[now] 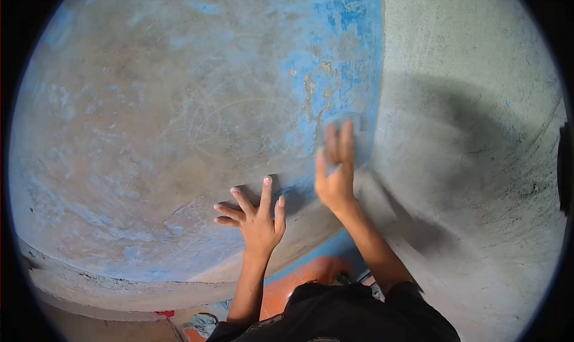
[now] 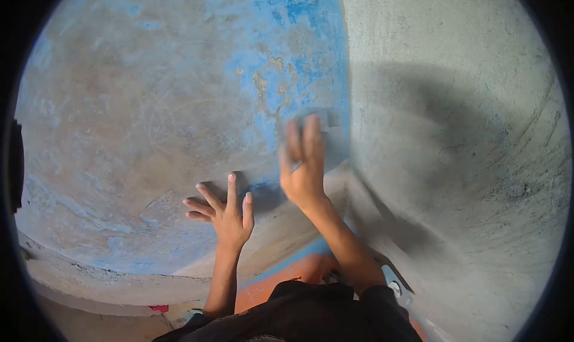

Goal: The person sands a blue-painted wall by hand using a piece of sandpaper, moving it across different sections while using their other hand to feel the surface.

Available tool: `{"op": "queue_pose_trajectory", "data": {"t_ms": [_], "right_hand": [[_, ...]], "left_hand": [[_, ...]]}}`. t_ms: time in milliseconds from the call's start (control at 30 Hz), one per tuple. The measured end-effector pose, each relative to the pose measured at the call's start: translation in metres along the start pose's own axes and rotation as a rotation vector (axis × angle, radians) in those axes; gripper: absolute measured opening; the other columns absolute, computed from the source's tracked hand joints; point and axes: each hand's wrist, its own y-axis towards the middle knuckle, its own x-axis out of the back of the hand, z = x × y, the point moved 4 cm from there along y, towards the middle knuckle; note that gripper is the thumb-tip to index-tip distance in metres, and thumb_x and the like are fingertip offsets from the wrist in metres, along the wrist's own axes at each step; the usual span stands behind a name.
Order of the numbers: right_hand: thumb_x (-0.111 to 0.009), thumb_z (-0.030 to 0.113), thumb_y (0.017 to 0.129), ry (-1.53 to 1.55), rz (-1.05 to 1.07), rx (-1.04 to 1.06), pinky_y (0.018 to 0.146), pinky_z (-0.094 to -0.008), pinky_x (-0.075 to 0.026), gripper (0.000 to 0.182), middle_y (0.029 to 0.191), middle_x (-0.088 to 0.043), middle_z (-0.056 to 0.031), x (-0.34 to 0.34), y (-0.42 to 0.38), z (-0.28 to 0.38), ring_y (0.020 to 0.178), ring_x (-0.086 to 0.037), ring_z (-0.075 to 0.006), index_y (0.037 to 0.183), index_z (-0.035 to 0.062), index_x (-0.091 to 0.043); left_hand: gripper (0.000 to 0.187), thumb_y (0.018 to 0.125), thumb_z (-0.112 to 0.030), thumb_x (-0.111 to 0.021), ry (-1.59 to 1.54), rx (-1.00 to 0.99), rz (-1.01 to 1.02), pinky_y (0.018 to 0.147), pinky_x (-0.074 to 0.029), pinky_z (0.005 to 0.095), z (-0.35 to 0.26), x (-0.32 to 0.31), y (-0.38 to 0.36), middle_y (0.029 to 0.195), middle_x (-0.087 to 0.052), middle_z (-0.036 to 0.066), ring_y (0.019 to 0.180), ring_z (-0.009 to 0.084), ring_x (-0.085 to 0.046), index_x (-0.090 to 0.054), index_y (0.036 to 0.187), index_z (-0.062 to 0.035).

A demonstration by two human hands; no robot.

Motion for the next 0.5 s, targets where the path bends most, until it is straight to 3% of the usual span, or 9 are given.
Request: {"op": "queue_pose_trajectory", "data": {"t_ms": [67, 167, 200, 300, 333, 433, 467, 500], "right_hand": [[-0.060, 0.017, 0.088, 0.137, -0.189, -0.208, 0.115, -0.0588, -0.019, 0.068, 0.157, -0.017, -0.0306, 0.005, 0.009, 0.013, 0.145, -0.019, -0.0465, 0.152, 0.0158, -0.036], [-0.047, 0.018, 0.099, -0.184, 0.382, 0.303, 0.116, -0.0578, -0.017, 0.055, 0.156, -0.017, -0.0315, 0.005, -0.013, 0.051, 0.144, -0.015, -0.0503, 0.150, 0.0032, -0.033], [-0.047, 0.020, 0.101, -0.223, 0.398, 0.314, 0.116, -0.0567, -0.016, 0.054, 0.157, -0.016, -0.0300, 0.007, -0.007, 0.050, 0.145, -0.015, -0.0503, 0.151, 0.0063, -0.034], [-0.059, 0.009, 0.080, 0.154, -0.201, -0.201, 0.116, -0.0564, -0.021, 0.074, 0.157, -0.021, -0.0276, 0.013, 0.024, 0.020, 0.144, -0.023, -0.0475, 0.150, 0.0258, -0.040], [-0.060, 0.007, 0.077, 0.163, -0.225, -0.203, 0.116, -0.0552, -0.022, 0.077, 0.157, -0.022, -0.0272, 0.010, 0.025, 0.029, 0.143, -0.025, -0.0472, 0.150, 0.0258, -0.041], [-0.052, 0.013, 0.095, -0.141, 0.381, 0.365, 0.117, -0.0531, -0.018, 0.058, 0.157, -0.017, -0.0293, -0.003, -0.004, 0.077, 0.144, -0.020, -0.0487, 0.151, 0.0079, -0.036], [-0.052, 0.012, 0.095, -0.173, 0.446, 0.392, 0.117, -0.0539, -0.017, 0.058, 0.157, -0.016, -0.0302, -0.004, -0.004, 0.083, 0.145, -0.016, -0.0489, 0.150, 0.0030, -0.036], [-0.055, 0.011, 0.089, -0.096, 0.275, 0.271, 0.117, -0.0544, -0.018, 0.063, 0.157, -0.017, -0.0301, 0.000, 0.003, 0.079, 0.145, -0.017, -0.0481, 0.150, 0.0061, -0.037]], "left_hand": [[0.052, 0.094, -0.048, -0.056, 0.018, -0.003, 0.030, 0.099, 0.027, 0.0681, 0.000, -0.001, 0.001, 0.161, 0.013, 0.022, 0.138, 0.0545, 0.029, -0.052, 0.143, -0.0313], [0.053, 0.094, -0.046, -0.055, -0.092, 0.020, 0.003, 0.103, 0.027, 0.0632, -0.008, 0.010, -0.002, 0.162, 0.005, 0.024, 0.142, 0.0507, 0.025, -0.051, 0.144, -0.0281], [0.055, 0.095, -0.043, -0.055, -0.107, 0.004, 0.024, 0.105, 0.025, 0.0623, -0.002, 0.016, 0.000, 0.161, 0.003, 0.025, 0.143, 0.0492, 0.024, -0.048, 0.145, -0.0233], [0.061, 0.095, -0.037, -0.056, -0.195, 0.040, 0.061, 0.109, 0.018, 0.0599, 0.008, 0.030, -0.005, 0.161, -0.002, 0.028, 0.146, 0.0454, 0.018, -0.042, 0.149, -0.0124], [0.062, 0.095, -0.036, -0.057, -0.246, 0.083, 0.049, 0.111, 0.015, 0.0595, 0.012, 0.031, -0.009, 0.161, -0.004, 0.028, 0.147, 0.0447, 0.014, -0.042, 0.149, -0.0111], [0.064, 0.093, -0.034, -0.060, -0.253, 0.159, -0.002, 0.113, 0.008, 0.0602, 0.023, 0.040, -0.013, 0.161, -0.007, 0.027, 0.148, 0.0452, 0.009, -0.041, 0.149, -0.0098], [0.064, 0.092, -0.034, -0.060, -0.230, 0.176, -0.021, 0.113, 0.007, 0.0609, 0.028, 0.044, -0.014, 0.161, -0.007, 0.026, 0.148, 0.0458, 0.007, -0.041, 0.149, -0.0098], [0.064, 0.092, -0.034, -0.060, -0.228, 0.183, -0.031, 0.113, 0.007, 0.0607, 0.034, 0.048, -0.015, 0.161, -0.008, 0.026, 0.148, 0.0457, 0.007, -0.041, 0.149, -0.0099]]}}
